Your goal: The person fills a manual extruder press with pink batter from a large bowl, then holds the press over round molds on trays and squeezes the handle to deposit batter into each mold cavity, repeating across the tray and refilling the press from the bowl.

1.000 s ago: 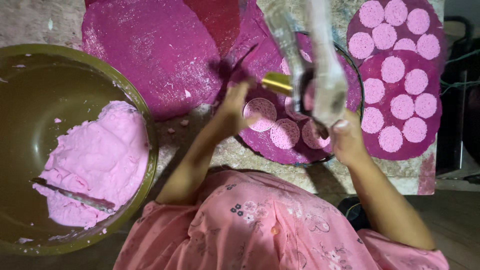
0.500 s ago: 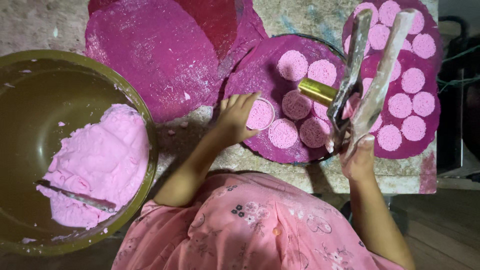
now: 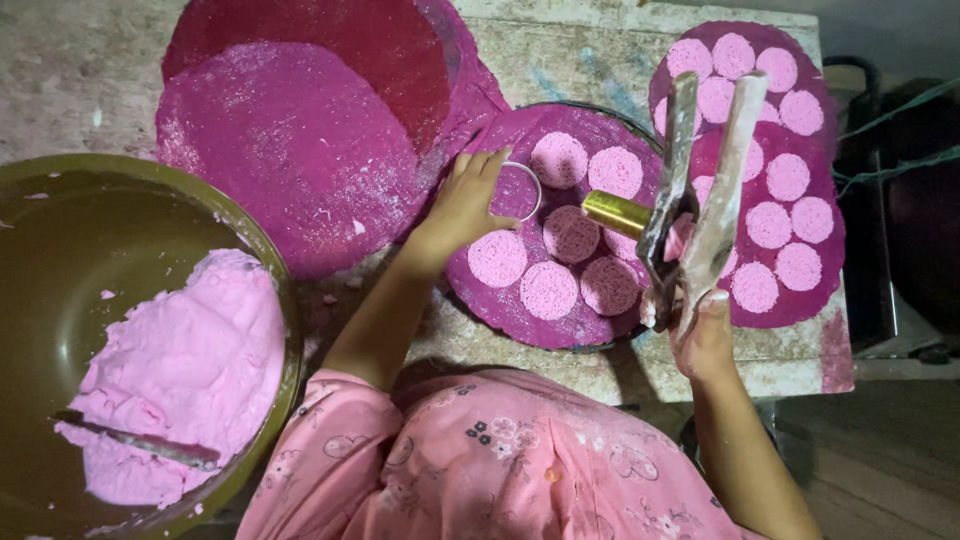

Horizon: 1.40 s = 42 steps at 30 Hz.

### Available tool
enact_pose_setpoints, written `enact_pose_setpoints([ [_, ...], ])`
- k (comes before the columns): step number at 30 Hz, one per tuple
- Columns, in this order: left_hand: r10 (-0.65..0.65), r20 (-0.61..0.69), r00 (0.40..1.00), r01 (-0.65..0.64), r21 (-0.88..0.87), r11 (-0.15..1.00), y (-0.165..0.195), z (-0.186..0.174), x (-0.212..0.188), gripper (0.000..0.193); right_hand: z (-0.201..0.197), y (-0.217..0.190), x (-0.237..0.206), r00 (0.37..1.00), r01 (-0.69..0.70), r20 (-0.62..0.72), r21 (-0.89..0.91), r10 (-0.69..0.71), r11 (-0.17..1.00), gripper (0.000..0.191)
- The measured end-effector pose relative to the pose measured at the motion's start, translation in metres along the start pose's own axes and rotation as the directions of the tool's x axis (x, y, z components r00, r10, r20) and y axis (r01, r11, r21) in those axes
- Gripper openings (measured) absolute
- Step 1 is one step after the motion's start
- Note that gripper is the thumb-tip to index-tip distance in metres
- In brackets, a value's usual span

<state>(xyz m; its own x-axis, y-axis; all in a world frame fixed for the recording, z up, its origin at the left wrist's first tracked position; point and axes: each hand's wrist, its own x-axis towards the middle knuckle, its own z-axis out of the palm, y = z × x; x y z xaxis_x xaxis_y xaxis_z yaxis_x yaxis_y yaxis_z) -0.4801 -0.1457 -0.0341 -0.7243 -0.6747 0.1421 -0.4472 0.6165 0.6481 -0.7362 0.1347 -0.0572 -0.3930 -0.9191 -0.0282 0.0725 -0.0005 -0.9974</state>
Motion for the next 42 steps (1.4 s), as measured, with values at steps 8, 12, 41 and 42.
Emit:
enact_pose_setpoints([
  [8,0.107,-0.103,0.989,-0.064,-0.947,-0.316,0.023,-0.012,0.023,0.089,0.012,-0.023,0.066,0.854,-0.371,0.101,-0.570,0.510,0.733,0.073],
  [12,-0.099,-0.114,0.989,-0.151,-0.731,-0.665,0.027,-0.014,0.042,0.078,0.047,-0.073,0.120,0.665,-0.455,0.116,-0.721,0.738,0.522,0.065],
  [41,-0.408,-0.147,0.901,-0.386,-0.700,-0.601,-0.011,-0.046,0.068,0.061,0.134,-0.082,0.157,0.934,0.177,0.287,-0.889,0.211,0.422,0.049],
  [42,-0.421,-0.140,0.896,-0.390,-0.703,-0.595,-0.013,-0.044,0.065,0.061,0.133,-0.077,0.156,0.928,0.179,0.299,-0.881,0.223,0.437,0.050],
])
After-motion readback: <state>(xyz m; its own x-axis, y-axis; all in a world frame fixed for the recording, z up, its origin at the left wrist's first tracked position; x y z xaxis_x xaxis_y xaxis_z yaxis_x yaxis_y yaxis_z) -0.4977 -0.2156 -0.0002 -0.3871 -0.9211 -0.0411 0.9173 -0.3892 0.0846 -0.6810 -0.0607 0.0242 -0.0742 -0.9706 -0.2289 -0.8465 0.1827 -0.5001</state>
